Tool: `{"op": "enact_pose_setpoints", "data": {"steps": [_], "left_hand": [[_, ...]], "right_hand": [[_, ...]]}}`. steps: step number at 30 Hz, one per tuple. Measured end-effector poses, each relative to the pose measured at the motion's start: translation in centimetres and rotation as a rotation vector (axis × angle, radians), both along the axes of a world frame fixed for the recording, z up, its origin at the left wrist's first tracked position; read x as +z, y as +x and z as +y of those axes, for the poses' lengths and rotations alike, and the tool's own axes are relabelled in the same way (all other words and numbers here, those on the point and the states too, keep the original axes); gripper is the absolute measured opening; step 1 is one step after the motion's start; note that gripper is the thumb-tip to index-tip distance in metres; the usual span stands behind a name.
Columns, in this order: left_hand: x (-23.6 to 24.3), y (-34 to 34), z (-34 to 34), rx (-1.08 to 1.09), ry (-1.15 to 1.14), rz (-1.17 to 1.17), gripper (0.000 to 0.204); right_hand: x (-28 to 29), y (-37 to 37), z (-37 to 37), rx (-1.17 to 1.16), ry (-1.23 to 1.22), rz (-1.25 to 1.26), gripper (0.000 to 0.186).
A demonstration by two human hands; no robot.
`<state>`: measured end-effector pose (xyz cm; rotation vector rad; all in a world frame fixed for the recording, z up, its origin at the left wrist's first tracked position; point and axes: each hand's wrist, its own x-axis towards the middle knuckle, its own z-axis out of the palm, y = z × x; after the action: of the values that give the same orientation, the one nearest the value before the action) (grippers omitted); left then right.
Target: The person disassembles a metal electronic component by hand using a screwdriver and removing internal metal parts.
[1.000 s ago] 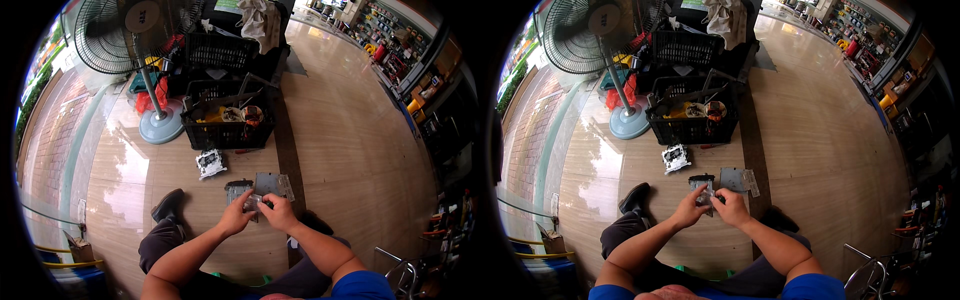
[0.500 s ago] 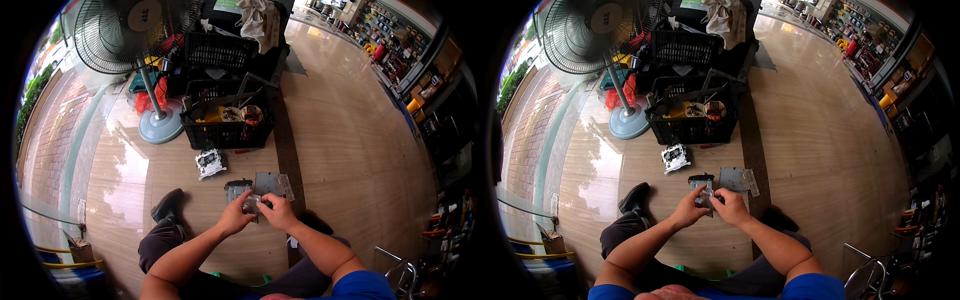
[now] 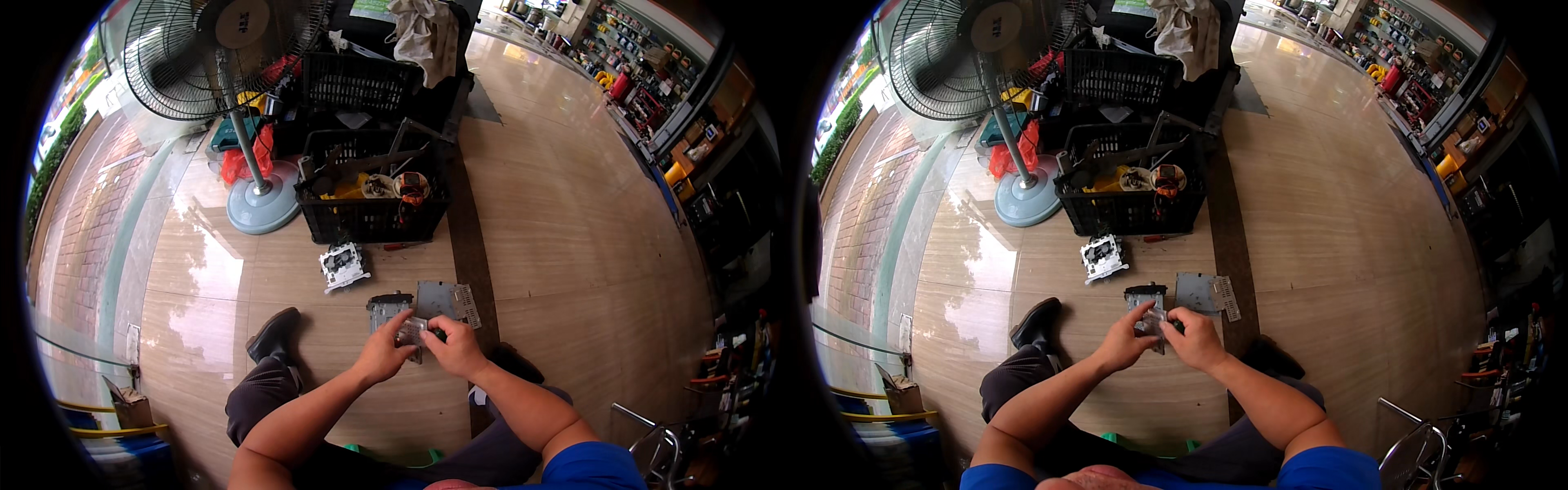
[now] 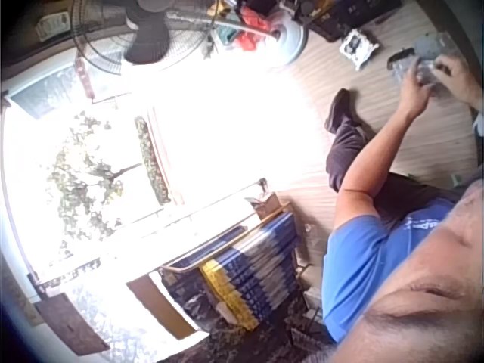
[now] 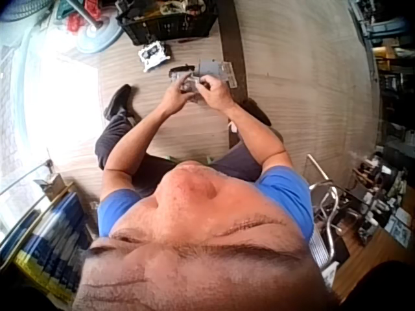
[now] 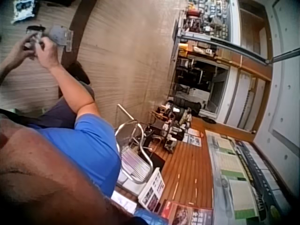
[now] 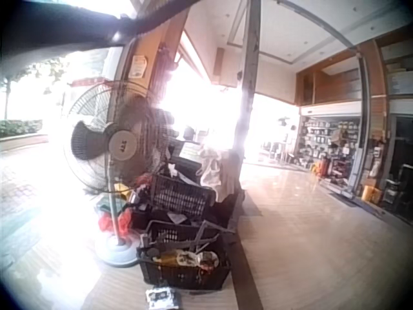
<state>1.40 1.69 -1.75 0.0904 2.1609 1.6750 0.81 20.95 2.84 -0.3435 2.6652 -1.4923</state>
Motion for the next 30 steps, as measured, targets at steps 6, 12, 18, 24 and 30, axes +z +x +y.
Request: {"op": "enact_pose_setpoints", "data": {"steps": [6, 12, 18, 24, 30], "left_hand": [[-0.6, -0.2, 0.0, 0.02, 0.065, 0.025, 0.074], [-0.5, 0.0, 0.1, -0.007, 0.051, 0.018, 0.079], [-1.3, 0.2, 0.3, -0.012, 0.023, 0.045, 0.08], [-2.1, 0.1, 0.1, 0.013, 0.08, 0.011, 0.079], [-0.8, 0.0, 0.0, -0.014, 0.078, 0.012, 0.077]], "right_hand": [[0.0, 0.0, 0.1, 0.003, 0.0, 0.02, 0.02], [-0.3, -0.1, 0.2, 0.018, 0.0, 0.034, 0.02], [0.0, 0.0, 0.0, 0.048, 0.01, 0.039, 0.021], [0.1, 0.0, -0.1, 0.057, 0.012, 0.036, 0.021], [0.2, 0.0, 0.0, 0.055, 0.008, 0.042, 0.02]]}}
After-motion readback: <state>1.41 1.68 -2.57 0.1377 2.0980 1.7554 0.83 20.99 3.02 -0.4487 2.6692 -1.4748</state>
